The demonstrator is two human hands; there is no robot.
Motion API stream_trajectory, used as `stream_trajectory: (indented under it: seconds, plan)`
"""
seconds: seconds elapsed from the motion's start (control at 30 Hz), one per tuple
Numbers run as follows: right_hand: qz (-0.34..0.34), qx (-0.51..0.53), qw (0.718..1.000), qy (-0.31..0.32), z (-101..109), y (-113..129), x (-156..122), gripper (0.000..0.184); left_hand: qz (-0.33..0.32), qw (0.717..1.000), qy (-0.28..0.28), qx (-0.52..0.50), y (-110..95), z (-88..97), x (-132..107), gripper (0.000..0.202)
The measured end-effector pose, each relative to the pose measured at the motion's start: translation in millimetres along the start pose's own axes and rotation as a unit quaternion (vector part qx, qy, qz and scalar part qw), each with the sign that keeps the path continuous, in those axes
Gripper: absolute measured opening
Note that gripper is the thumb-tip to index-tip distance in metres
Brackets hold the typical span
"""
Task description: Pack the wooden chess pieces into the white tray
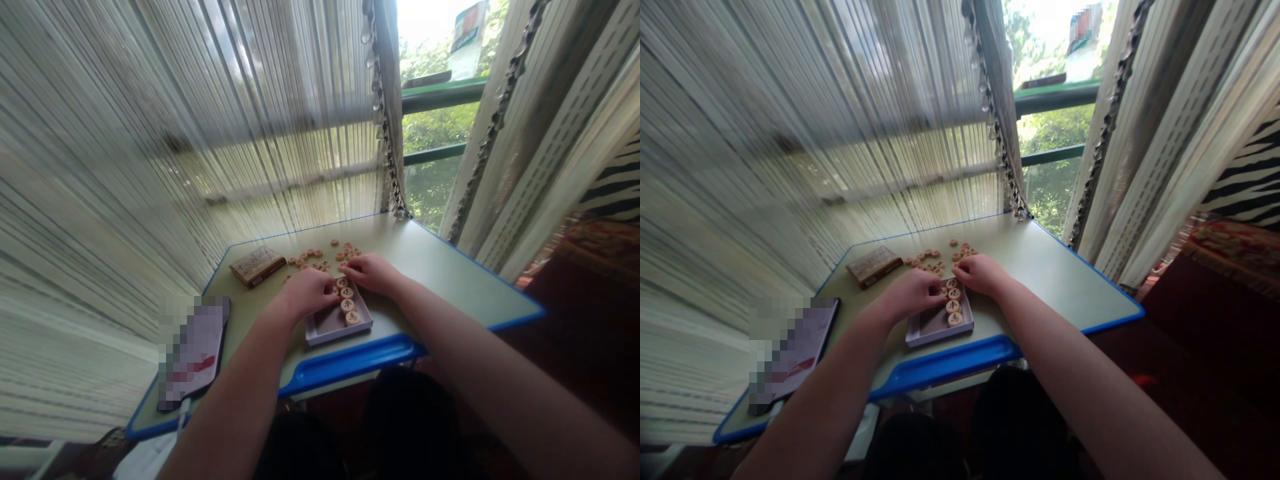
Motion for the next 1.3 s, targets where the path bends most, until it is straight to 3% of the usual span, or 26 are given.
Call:
stream_trajectory:
  seconds: [0.43, 1.07, 1.3]
  plan:
    - [0.001, -0.002, 1.000, -0.003, 1, 0, 0, 0.034, 0.010, 0.998, 0.051, -0.025, 6, -5.8, -5, 0.025]
    - [0.002, -0.009, 1.000, -0.003, 0, -2, 1, 0.033, 0.011, 0.998, 0.052, -0.025, -1, -2.4, -4, 0.032]
    - [-0.002, -0.013, 1.000, 0.000, 0, -2, 2, 0.032, 0.020, 0.989, 0.121, -0.082, -3, -10.7, -12, 0.032]
Point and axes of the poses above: each hand's wrist, its own x-axis towards the middle knuckle, its own z-axis out of the back of the hand, y = z × x, the point moved 10 cm from there along x, towards the middle knuckle, and after that the axes turned 1 degree about z, right-handed, at the moved point
